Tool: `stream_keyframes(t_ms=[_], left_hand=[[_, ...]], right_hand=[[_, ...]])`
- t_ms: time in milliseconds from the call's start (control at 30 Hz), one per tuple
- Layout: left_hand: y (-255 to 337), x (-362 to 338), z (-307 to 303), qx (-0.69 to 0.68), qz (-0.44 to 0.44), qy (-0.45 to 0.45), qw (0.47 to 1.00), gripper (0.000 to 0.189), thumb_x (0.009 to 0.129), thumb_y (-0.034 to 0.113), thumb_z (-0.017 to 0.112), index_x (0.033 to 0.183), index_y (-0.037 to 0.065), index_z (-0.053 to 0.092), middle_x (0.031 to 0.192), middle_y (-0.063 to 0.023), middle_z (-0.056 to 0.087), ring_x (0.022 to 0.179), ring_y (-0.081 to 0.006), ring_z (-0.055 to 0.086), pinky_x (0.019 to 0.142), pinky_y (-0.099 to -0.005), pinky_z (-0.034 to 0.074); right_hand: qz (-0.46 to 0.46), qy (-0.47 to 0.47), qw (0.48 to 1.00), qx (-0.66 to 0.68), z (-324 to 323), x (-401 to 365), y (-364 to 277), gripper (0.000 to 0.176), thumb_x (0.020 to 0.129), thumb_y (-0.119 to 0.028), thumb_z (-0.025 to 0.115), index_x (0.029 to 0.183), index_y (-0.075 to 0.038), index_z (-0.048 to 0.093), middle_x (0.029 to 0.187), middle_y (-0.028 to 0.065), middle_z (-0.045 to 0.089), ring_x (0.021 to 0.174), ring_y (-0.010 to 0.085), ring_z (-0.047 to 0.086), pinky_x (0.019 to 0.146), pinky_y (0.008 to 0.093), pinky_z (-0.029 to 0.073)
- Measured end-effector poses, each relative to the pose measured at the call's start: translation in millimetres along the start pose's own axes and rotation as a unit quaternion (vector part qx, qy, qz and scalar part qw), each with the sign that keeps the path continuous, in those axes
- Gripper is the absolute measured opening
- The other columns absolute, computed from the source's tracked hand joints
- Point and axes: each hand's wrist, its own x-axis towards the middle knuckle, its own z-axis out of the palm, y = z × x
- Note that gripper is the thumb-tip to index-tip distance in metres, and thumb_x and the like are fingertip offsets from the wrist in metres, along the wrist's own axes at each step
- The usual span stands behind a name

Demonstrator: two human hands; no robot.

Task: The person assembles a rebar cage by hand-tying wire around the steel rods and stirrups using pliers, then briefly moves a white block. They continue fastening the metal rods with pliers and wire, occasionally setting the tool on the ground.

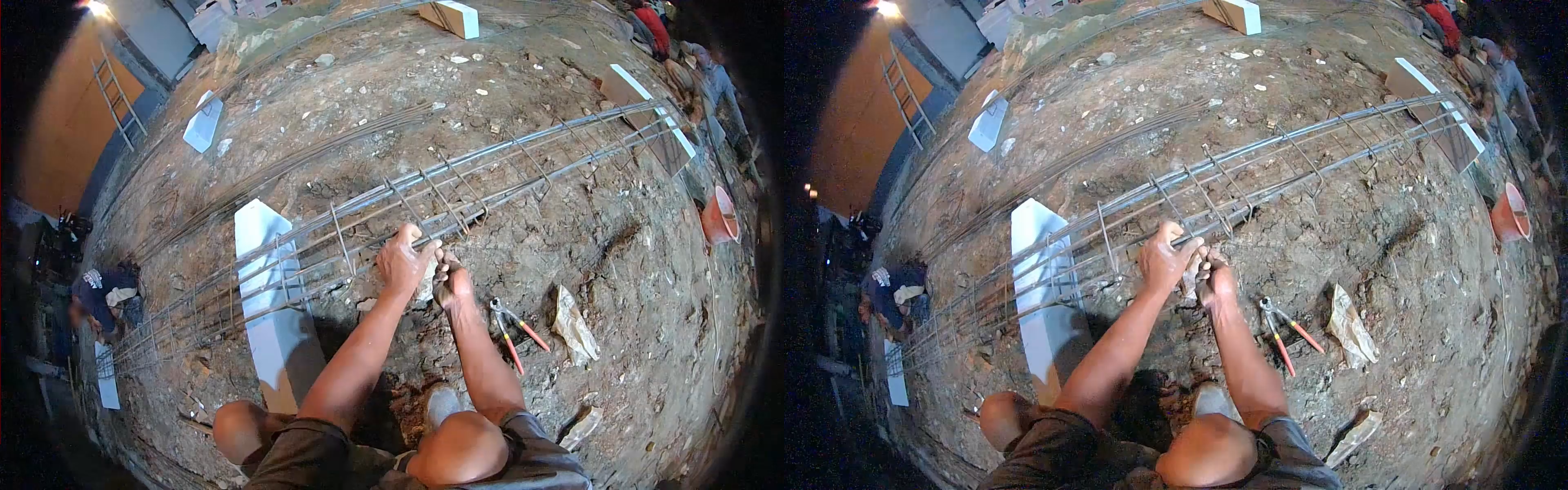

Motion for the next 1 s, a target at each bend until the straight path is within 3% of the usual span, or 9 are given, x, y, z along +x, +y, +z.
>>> stream_keyframes(t_ms=[300, 500, 567, 600, 633, 700, 767, 933, 1000], left_hand=[[5, 3, -3, 0.032, -0.028, -0.008, 0.999, 0.051, 0.07, 0.051, 0.08, 0.089, 0.006, 0.065, 0.073, -0.0166, 0.068, 0.074, -0.0374, 0.067, 0.064, -0.0447, 0.051], [16, 10, -21, -0.05, -0.105, -0.188, 0.975, 0.05, 0.078, 0.055, 0.071, 0.093, 0.007, 0.07, 0.08, -0.0183, 0.07, 0.076, -0.0392, 0.067, 0.069, -0.0477, 0.05], [5, 11, -13, 0.028, -0.055, -0.161, 0.985, 0.048, 0.081, 0.054, 0.069, 0.094, 0.008, 0.07, 0.079, -0.0189, 0.07, 0.077, -0.0409, 0.066, 0.068, -0.049, 0.05], [3, 12, -12, 0.042, -0.029, -0.155, 0.987, 0.047, 0.081, 0.053, 0.069, 0.094, 0.008, 0.07, 0.079, -0.0201, 0.069, 0.077, -0.0415, 0.066, 0.068, -0.0496, 0.05], [2, 14, -11, 0.056, -0.001, -0.148, 0.987, 0.046, 0.081, 0.053, 0.069, 0.094, 0.008, 0.07, 0.079, -0.0212, 0.068, 0.078, -0.0422, 0.066, 0.069, -0.0502, 0.05], [3, 15, -14, 0.06, 0.003, -0.144, 0.988, 0.039, 0.083, 0.045, 0.068, 0.094, 0.008, 0.069, 0.081, -0.0224, 0.068, 0.079, -0.043, 0.066, 0.069, -0.0505, 0.05], [4, 18, -16, 0.091, 0.004, -0.194, 0.977, 0.032, 0.082, 0.036, 0.066, 0.097, 0.008, 0.068, 0.084, -0.0226, 0.068, 0.08, -0.0437, 0.065, 0.07, -0.0515, 0.051], [-3, 18, -10, 0.112, -0.02, -0.217, 0.97, 0.027, 0.082, 0.029, 0.064, 0.098, 0.008, 0.068, 0.088, -0.0218, 0.069, 0.085, -0.0418, 0.066, 0.074, -0.0516, 0.051], [3, 21, -17, 0.07, -0.022, -0.225, 0.972, 0.026, 0.083, 0.031, 0.063, 0.1, 0.012, 0.07, 0.091, -0.0211, 0.069, 0.087, -0.04, 0.067, 0.075, -0.0511, 0.052]], right_hand=[[0.024, -0.056, 0.997, 0.041, 11, -7, 4, 0.014, 0.099, -0.009, 0.043, 0.105, -0.009, 0.056, 0.09, 0.0017, 0.064, 0.058, 0.0035, 0.051, 0.043, 0.0127, 0.041], [-0.06, -0.084, 0.989, -0.109, 19, -27, 7, 0.009, 0.099, -0.01, 0.048, 0.103, -0.007, 0.055, 0.087, 0.0042, 0.064, 0.063, 0.014, 0.057, 0.056, 0.0255, 0.05], [-0.176, 0.007, 0.915, -0.364, 30, -50, -1, 0.011, 0.098, -0.013, 0.052, 0.103, -0.004, 0.056, 0.088, 0.006, 0.066, 0.071, 0.0167, 0.063, 0.061, 0.027, 0.05], [-0.308, 0.012, 0.795, -0.523, 29, -46, -3, 0.015, 0.096, -0.015, 0.058, 0.101, -0.002, 0.061, 0.088, 0.0108, 0.068, 0.077, 0.021, 0.067, 0.065, 0.0321, 0.052], [-0.307, 0.009, 0.794, -0.525, 28, -45, -8, 0.015, 0.096, -0.015, 0.058, 0.101, -0.002, 0.061, 0.088, 0.0108, 0.068, 0.077, 0.021, 0.067, 0.065, 0.0321, 0.052], [-0.457, 0.023, 0.587, -0.668, 39, -51, -21, 0.016, 0.093, -0.016, 0.061, 0.099, -0.002, 0.065, 0.087, 0.0141, 0.068, 0.078, 0.026, 0.067, 0.069, 0.0369, 0.052], [-0.455, -0.027, 0.598, -0.659, 70, -51, -28, 0.02, 0.091, -0.02, 0.062, 0.102, -0.004, 0.067, 0.089, 0.0168, 0.067, 0.078, 0.033, 0.066, 0.07, 0.0419, 0.051], [-0.475, -0.148, 0.421, -0.758, 113, -20, -38, 0.025, 0.092, -0.025, 0.062, 0.087, 0.0, 0.064, 0.074, 0.0176, 0.06, 0.071, 0.0329, 0.061, 0.067, 0.0392, 0.048], [-0.442, -0.13, 0.454, -0.763, 123, -19, -43, 0.026, 0.092, -0.025, 0.062, 0.085, 0.0, 0.064, 0.074, 0.0184, 0.059, 0.069, 0.033, 0.06, 0.066, 0.0399, 0.048]])
